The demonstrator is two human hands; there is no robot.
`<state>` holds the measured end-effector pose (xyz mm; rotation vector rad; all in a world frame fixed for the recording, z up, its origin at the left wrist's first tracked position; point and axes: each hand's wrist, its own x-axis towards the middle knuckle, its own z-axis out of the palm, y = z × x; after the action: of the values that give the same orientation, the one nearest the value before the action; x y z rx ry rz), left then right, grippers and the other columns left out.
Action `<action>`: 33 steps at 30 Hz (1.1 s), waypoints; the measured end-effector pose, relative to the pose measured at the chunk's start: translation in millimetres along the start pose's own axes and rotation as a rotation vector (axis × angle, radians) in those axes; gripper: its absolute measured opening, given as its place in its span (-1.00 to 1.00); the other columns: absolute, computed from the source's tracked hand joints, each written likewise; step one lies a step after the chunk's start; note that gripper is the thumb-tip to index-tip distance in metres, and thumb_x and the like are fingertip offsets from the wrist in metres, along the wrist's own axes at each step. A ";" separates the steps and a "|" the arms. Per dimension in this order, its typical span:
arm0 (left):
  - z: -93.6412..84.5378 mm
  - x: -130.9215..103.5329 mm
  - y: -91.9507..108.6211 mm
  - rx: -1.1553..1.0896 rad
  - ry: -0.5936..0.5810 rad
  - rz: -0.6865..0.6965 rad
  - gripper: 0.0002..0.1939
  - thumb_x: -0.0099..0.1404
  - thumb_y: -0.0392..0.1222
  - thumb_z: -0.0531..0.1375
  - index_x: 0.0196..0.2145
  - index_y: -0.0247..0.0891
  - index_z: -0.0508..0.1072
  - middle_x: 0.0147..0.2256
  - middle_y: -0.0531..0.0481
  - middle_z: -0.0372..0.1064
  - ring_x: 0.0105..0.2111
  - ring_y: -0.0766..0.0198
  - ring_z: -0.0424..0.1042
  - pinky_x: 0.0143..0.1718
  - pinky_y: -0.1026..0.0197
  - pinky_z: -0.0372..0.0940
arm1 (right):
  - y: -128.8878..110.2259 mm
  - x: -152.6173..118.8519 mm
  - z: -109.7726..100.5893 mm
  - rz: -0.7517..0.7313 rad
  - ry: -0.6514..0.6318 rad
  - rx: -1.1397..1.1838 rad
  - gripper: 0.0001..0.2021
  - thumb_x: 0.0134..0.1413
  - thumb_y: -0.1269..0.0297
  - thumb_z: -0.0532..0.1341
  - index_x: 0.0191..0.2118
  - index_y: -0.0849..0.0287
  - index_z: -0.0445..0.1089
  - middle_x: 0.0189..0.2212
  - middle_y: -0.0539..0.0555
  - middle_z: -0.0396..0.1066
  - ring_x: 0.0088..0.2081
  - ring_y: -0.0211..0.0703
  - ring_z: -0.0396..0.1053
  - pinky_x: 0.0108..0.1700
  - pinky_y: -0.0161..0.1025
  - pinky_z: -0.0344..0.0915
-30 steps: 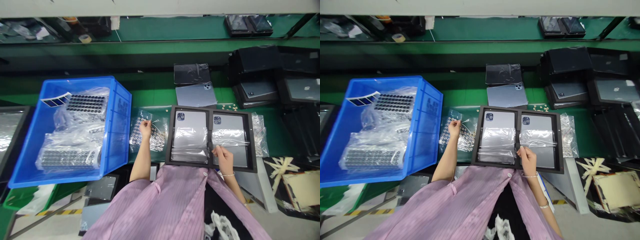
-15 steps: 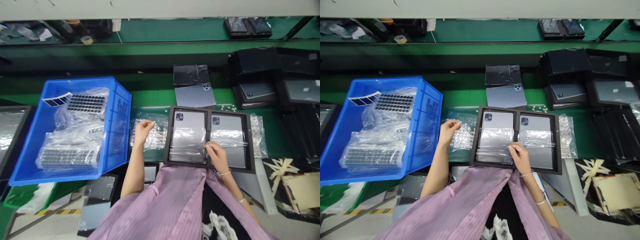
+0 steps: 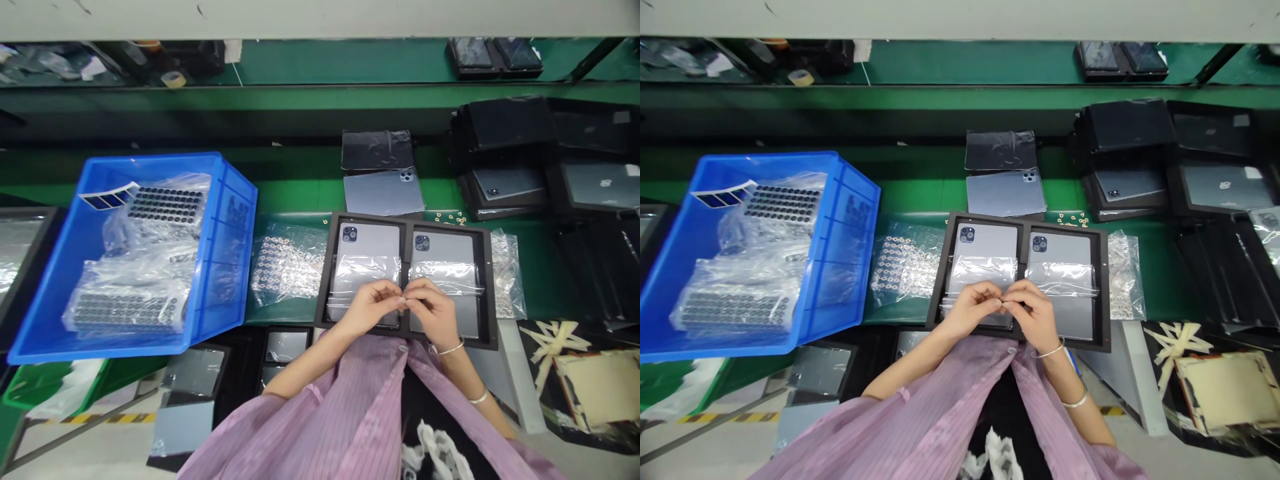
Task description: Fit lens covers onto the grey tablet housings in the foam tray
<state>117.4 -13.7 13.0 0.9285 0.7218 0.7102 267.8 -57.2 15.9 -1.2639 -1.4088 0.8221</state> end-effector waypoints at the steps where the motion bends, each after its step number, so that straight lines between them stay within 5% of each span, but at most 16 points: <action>1: 2.4 -0.8 1.5 0.103 0.017 0.031 -0.79 0.09 -0.09 0.29 -0.43 -0.29 0.43 -0.49 0.07 0.41 -0.45 0.38 0.39 -0.35 0.30 0.25 | -0.6 -0.3 -5.5 0.003 0.003 -0.021 -0.89 0.10 0.30 0.22 -0.38 0.09 0.49 -0.42 0.03 0.39 -0.37 -0.22 0.34 -0.33 -0.26 0.30; 9: 27.0 -7.2 15.8 0.612 0.022 0.165 -0.84 0.24 -0.19 0.14 -0.33 -0.26 0.51 -0.34 -0.02 0.50 -0.33 0.28 0.43 -0.24 0.24 0.28 | -4.7 0.8 -37.5 0.044 -0.027 -0.079 -0.91 0.06 0.25 0.24 -0.38 0.12 0.45 -0.48 0.01 0.40 -0.44 -0.24 0.32 -0.39 -0.28 0.28; 20: 38.7 5.2 -0.5 0.169 -0.001 -0.049 -0.82 0.14 -0.15 0.24 -0.35 -0.31 0.51 -0.42 -0.03 0.51 -0.45 0.34 0.41 -0.44 0.32 0.27 | 2.6 7.3 -59.6 0.109 -0.167 -0.016 -0.85 0.09 0.22 0.22 -0.43 0.14 0.44 -0.48 0.03 0.42 -0.42 -0.22 0.34 -0.37 -0.28 0.28; 33: 43.3 4.4 6.2 0.425 0.013 0.051 -0.87 0.16 -0.28 0.19 -0.34 -0.30 0.54 -0.40 -0.02 0.54 -0.40 0.33 0.45 -0.33 0.30 0.31 | 5.3 4.8 -65.3 0.097 -0.203 -0.042 -0.87 0.14 0.24 0.19 -0.39 0.16 0.36 -0.47 0.00 0.34 -0.44 -0.27 0.26 -0.39 -0.32 0.20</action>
<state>153.0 -26.9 35.3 1.3336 0.8811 0.6178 332.4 -60.5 27.7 -1.3178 -1.5416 1.0150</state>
